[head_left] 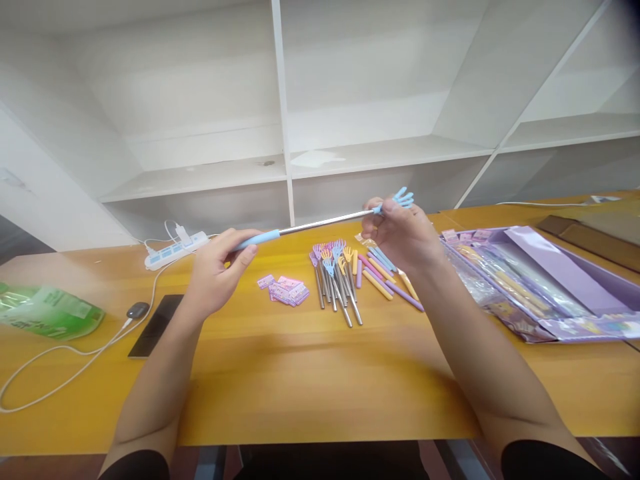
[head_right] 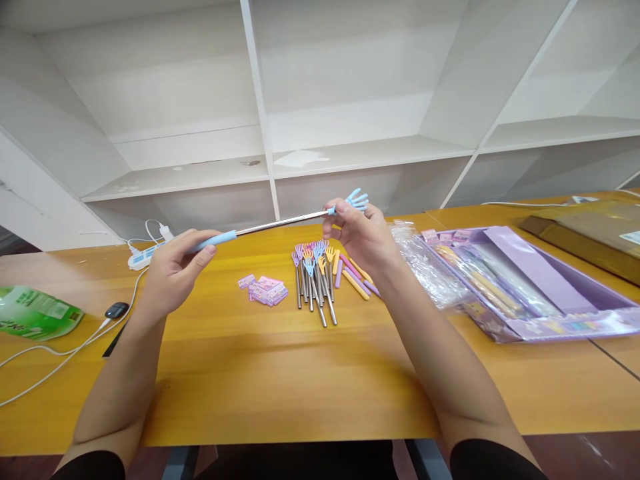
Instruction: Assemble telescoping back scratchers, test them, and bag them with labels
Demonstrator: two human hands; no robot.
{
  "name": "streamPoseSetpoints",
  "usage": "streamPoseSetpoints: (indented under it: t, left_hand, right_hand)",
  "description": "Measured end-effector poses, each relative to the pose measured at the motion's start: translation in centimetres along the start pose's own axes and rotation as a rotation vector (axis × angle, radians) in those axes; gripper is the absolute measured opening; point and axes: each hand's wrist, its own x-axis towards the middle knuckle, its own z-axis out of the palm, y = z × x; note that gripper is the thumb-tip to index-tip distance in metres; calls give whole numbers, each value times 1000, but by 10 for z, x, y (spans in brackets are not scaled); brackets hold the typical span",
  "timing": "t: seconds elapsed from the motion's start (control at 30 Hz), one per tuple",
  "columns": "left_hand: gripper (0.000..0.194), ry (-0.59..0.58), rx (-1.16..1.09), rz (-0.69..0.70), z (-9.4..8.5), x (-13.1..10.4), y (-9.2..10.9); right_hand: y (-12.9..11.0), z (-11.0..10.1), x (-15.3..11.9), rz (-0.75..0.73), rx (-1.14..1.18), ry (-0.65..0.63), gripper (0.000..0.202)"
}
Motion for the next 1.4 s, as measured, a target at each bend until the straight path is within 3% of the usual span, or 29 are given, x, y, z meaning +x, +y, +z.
streamPoseSetpoints:
  t: [0.13, 0.27, 0.43, 0.6, 0.77, 1.2, 1.4]
  left_hand:
    - [25, 122, 206, 187, -11, -3, -5]
    - [24, 112, 377, 341, -13, -5, -11]
    - [23, 183, 318, 355, -14, -4, -10]
    - [24, 211, 281, 398, -20, -5, -13]
    - [28, 223, 308, 437, -25, -10, -12]
    - [36, 227, 306, 595, -44, -15, 8]
    - [43, 188, 295, 580, -37, -19, 11]
  right_hand:
    - [-5, -13, 1, -13, -102, -188, 40]
    - [-14, -19, -5, -34, -107, -254, 36]
    - [-23, -23, -14, -34, -195, -318, 28]
    - [-30, -16, -21, -19, -325, -278, 29]
    - [-35, -8, -26, -58, -282, -291, 34]
    - [-41, -1, -37, -114, -240, -369, 24]
    - [-41, 4, -41, -121, -240, -403, 22]
